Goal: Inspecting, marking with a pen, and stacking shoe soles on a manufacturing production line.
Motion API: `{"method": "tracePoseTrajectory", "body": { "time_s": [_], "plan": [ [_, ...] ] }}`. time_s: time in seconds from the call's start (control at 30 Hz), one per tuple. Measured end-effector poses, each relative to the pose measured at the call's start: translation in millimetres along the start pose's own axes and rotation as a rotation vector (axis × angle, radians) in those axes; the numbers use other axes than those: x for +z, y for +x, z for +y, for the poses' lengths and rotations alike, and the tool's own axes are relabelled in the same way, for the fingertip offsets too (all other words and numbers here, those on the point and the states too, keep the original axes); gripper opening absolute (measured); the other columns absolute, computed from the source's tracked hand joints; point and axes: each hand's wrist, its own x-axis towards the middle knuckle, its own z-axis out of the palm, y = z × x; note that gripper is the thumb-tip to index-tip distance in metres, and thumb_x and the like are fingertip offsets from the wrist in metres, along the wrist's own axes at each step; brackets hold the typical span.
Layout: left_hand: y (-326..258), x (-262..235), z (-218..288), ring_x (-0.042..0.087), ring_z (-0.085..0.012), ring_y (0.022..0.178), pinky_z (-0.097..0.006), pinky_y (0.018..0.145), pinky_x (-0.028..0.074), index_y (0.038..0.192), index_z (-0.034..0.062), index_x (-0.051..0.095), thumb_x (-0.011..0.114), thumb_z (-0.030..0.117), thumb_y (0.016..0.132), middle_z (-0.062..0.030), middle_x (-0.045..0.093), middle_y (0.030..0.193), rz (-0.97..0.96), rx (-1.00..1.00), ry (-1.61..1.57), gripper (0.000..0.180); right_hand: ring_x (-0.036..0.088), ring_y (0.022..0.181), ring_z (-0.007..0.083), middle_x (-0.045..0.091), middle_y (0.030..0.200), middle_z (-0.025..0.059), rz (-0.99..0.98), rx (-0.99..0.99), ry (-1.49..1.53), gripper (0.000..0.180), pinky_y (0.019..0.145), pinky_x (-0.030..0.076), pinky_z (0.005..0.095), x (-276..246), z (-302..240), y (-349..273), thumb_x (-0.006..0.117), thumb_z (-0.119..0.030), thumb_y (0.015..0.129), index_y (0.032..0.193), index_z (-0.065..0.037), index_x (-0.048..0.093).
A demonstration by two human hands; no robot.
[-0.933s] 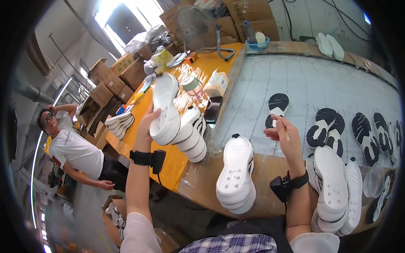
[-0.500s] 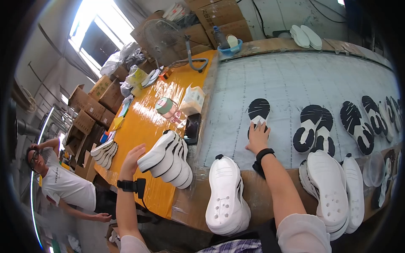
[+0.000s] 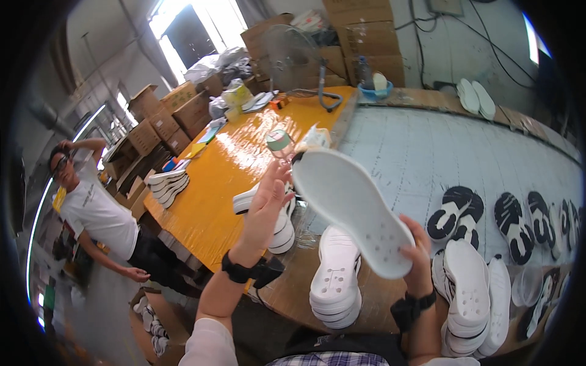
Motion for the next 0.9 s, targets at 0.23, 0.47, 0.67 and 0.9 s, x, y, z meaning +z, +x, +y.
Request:
{"method": "tracePoseTrajectory", "body": {
  "time_s": [0.23, 0.47, 0.67, 0.9],
  "plan": [
    [-28.0, 20.3, 44.0, 0.059, -0.0105, 0.076, -0.022, 0.070, 0.045, 0.103, -0.0022, 0.057, 0.043, 0.036, 0.093, -0.0066, 0.062, 0.085, 0.010, -0.154, -0.406, 0.042, 0.054, 0.097, 0.0193, 0.057, 0.104, 0.0119, -0.140, -0.330, -0.747, 0.055, 0.088, 0.039, 0.0281, -0.3, -19.5, -30.2, 0.064, 0.000, 0.066, 0.118, 0.000, 0.047],
    [-41.8, 24.5, 74.2, 0.056, -0.0095, 0.089, -0.023, 0.078, 0.044, 0.109, -0.0037, 0.056, 0.052, 0.025, 0.090, -0.0068, 0.060, 0.098, -0.219, -0.124, -0.358, 0.034, 0.053, 0.101, 0.0178, 0.056, 0.112, 0.0112, -0.095, -0.249, -0.638, 0.057, 0.088, 0.040, 0.0299, -1.9, -16.8, -19.7, 0.064, -0.002, 0.070, 0.124, 0.000, 0.045],
    [-39.5, 55.7, 53.4, 0.041, -0.0166, 0.117, -0.026, 0.091, 0.039, 0.136, -0.0026, 0.023, 0.057, 0.009, 0.086, -0.0106, 0.040, 0.130, -0.166, 0.035, -0.275, 0.061, 0.054, 0.099, 0.0116, 0.054, 0.114, 0.0120, -0.179, 0.374, -0.028, 0.047, 0.083, 0.043, 0.0241, 17.8, -43.6, -30.8, 0.051, -0.021, 0.087, 0.124, 0.007, 0.040],
    [-77.6, 75.1, 23.7, 0.049, -0.0204, 0.110, -0.032, 0.089, 0.043, 0.134, -0.0018, 0.023, 0.048, 0.011, 0.090, -0.0138, 0.046, 0.122, -0.056, -0.252, -0.474, 0.052, 0.052, 0.105, 0.0169, 0.047, 0.124, 0.0135, -0.294, -0.217, -0.253, 0.100, 0.086, 0.044, 0.0274, 66.3, -57.5, -43.5, 0.081, -0.033, 0.060, 0.134, 0.004, 0.026]
  ]
}}
